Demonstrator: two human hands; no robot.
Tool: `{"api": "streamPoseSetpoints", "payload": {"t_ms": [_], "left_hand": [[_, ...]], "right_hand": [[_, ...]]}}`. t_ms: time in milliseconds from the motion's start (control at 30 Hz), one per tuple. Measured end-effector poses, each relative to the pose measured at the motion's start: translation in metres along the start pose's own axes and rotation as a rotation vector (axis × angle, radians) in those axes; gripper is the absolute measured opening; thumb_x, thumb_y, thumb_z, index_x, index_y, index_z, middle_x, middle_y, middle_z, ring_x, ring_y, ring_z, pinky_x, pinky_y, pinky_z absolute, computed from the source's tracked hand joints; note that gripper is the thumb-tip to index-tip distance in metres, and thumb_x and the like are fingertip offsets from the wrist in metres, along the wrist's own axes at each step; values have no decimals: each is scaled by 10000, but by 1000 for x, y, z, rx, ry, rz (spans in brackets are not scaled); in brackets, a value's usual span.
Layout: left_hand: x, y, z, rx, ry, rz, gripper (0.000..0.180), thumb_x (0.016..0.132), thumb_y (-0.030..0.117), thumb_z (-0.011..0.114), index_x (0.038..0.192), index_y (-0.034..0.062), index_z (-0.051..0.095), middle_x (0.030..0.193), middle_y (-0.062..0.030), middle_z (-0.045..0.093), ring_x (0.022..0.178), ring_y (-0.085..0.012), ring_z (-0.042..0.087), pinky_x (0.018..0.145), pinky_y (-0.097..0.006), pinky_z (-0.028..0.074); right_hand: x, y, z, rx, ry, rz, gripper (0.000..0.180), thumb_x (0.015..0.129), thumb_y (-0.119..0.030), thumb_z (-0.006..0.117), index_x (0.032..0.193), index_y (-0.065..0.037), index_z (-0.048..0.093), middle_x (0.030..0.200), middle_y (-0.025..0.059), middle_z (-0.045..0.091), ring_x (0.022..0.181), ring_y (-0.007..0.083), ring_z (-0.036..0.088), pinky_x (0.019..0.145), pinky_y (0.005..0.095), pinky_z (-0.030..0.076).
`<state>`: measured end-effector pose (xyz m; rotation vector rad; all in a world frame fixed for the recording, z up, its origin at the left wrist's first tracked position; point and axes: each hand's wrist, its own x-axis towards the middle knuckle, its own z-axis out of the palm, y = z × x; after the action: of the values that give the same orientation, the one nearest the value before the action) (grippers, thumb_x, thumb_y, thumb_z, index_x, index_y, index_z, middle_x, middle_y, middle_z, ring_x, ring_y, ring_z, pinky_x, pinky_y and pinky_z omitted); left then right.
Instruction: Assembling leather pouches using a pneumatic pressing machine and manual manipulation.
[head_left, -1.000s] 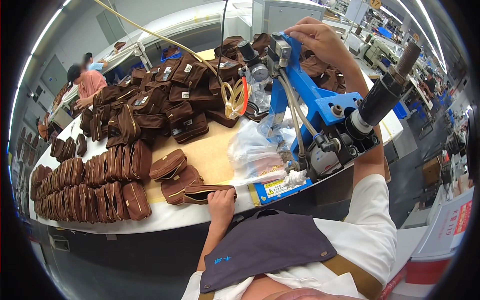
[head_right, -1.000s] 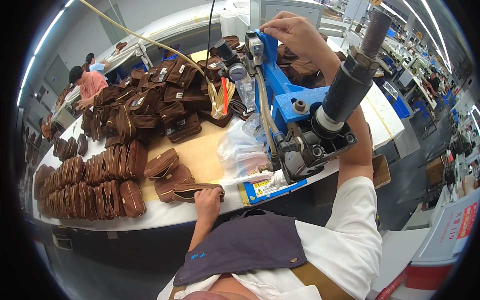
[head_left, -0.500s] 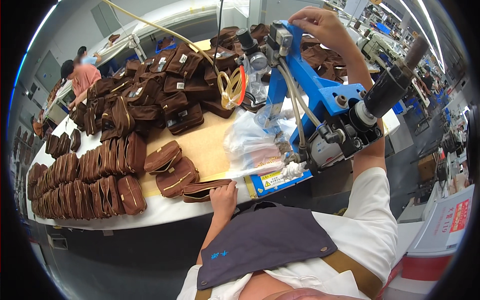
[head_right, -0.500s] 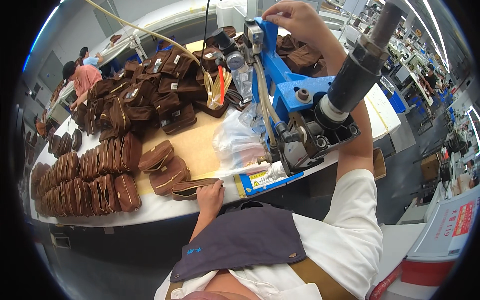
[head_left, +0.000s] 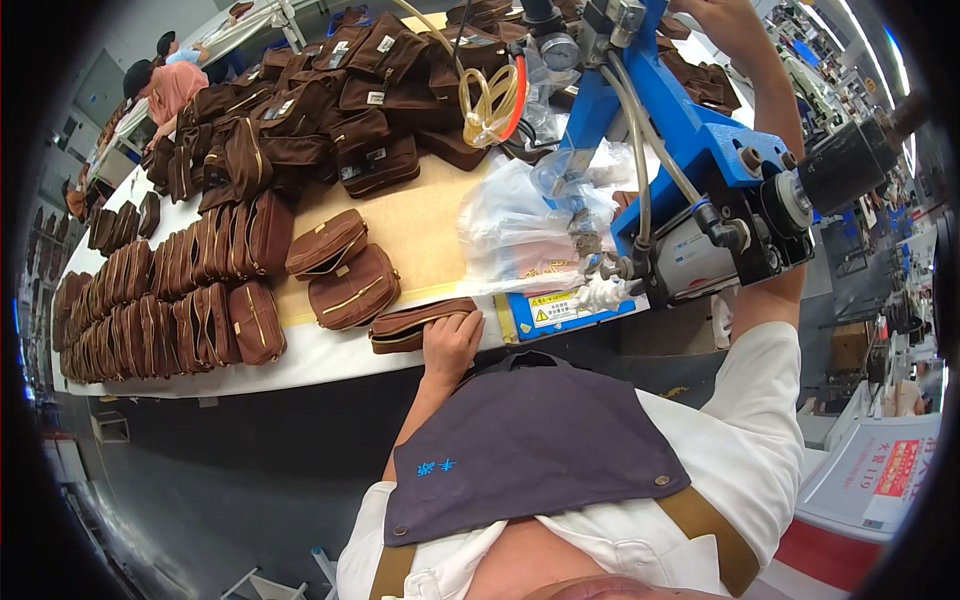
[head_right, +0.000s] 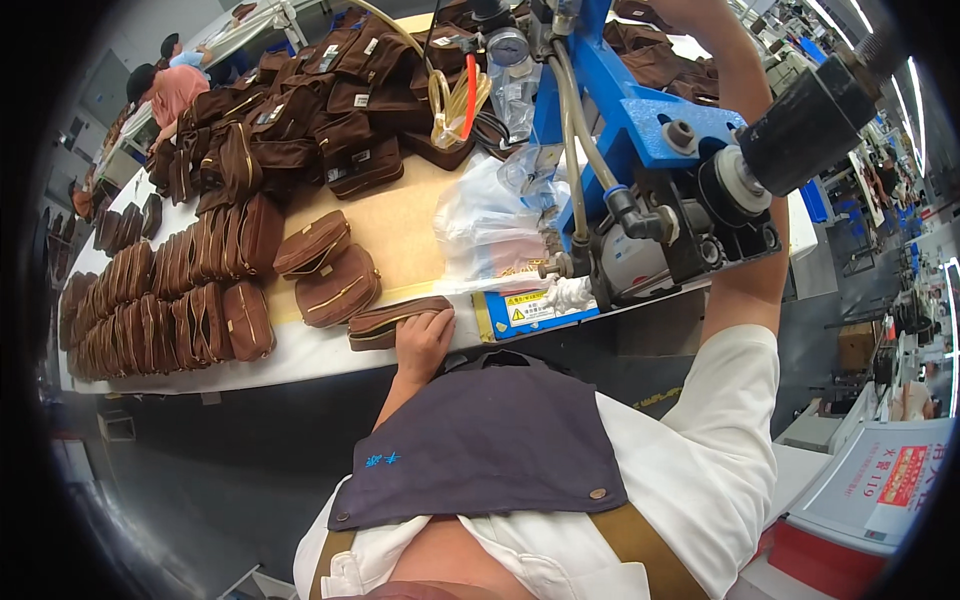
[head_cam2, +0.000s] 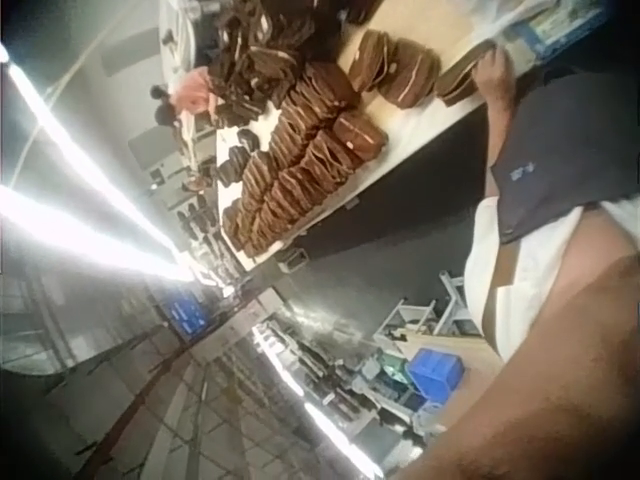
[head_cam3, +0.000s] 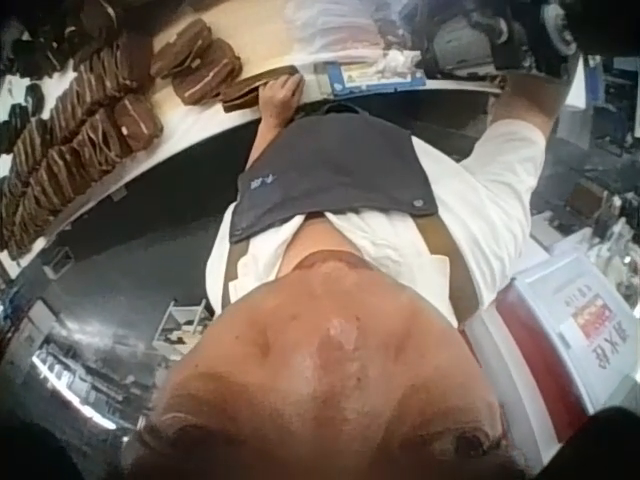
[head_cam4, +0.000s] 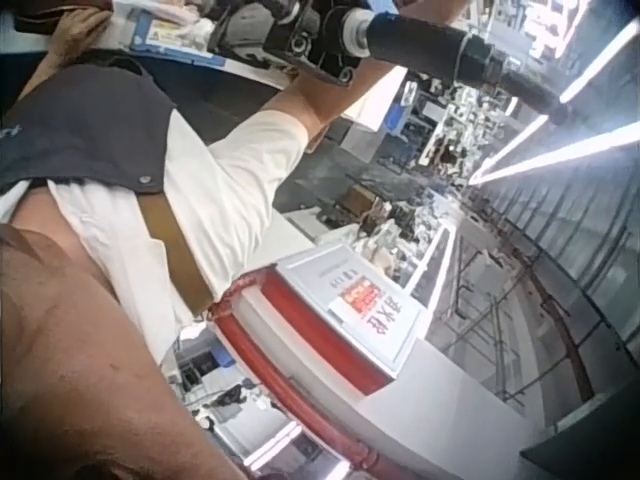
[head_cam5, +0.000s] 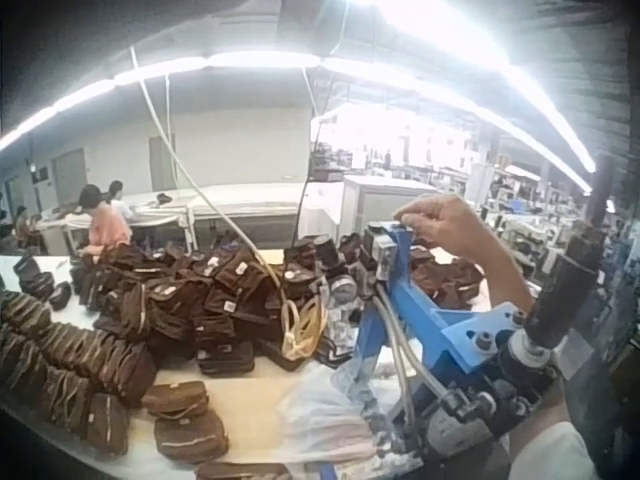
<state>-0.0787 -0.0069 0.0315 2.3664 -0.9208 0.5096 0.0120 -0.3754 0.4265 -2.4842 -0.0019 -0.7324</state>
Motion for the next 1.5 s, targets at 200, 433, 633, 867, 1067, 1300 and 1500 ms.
{"api": "streamPoseSetpoints", "payload": {"t_ms": [200, 433, 633, 867, 1067, 1300, 1500], "left_hand": [[-7, 0, -4, 61, 13, -23, 125, 801, 193, 714, 908, 151, 663, 744, 12, 593, 702, -186, 577, 676, -347, 394], [4, 6, -14, 119, 51, -130, 131, 795, 175, 715, 903, 130, 656, 795, -12, 595, 800, -203, 549, 776, -375, 356], [-1, 0, -5, 89, 29, -172, 114, 798, 180, 711, 886, 135, 654, 792, -18, 595, 787, -212, 541, 763, -373, 353], [-4, -1, -4, 88, 35, -171, 117, 809, 188, 706, 906, 141, 661, 784, -20, 590, 770, -217, 537, 752, -367, 355], [-6, -3, -6, 85, 22, -164, 124, 817, 192, 699, 925, 145, 662, 779, -21, 584, 755, -220, 536, 742, -368, 357], [-7, -4, -7, 72, 3, -156, 144, 822, 196, 692, 951, 143, 657, 788, -27, 584, 757, -224, 542, 736, -372, 361], [-7, -4, -9, 67, -31, -141, 170, 819, 201, 695, 972, 145, 648, 799, -32, 593, 757, -230, 553, 735, -373, 361]], "right_hand": [[0, -7, -3, 46, -55, 64, 220, 914, -131, 622, 1064, 6, 708, 806, 32, 672, 666, 97, 597, 576, 249, 496], [3, -7, -6, 2, -80, -105, 195, 900, -93, 638, 1041, 24, 704, 725, 26, 637, 608, 99, 566, 536, 250, 467], [8, -20, -6, 29, -133, 57, 136, 891, -78, 645, 936, 39, 697, 677, 36, 622, 570, 89, 544, 504, 243, 448], [7, -3, -3, -48, -61, -43, 133, 854, -72, 669, 945, 16, 710, 765, 84, 683, 628, 108, 608, 544, 254, 504], [-1, -10, -6, -70, -32, -84, 168, 863, -90, 656, 993, 0, 716, 831, 103, 701, 706, 140, 658, 625, 268, 549], [-6, -3, -13, -104, -87, -162, 211, 882, -124, 647, 1045, -3, 707, 884, 103, 697, 762, 150, 650, 684, 285, 530], [-6, -2, -10, -117, -73, -201, 237, 881, -154, 659, 1070, -17, 704, 929, 108, 692, 838, 183, 647, 756, 308, 513]]}}
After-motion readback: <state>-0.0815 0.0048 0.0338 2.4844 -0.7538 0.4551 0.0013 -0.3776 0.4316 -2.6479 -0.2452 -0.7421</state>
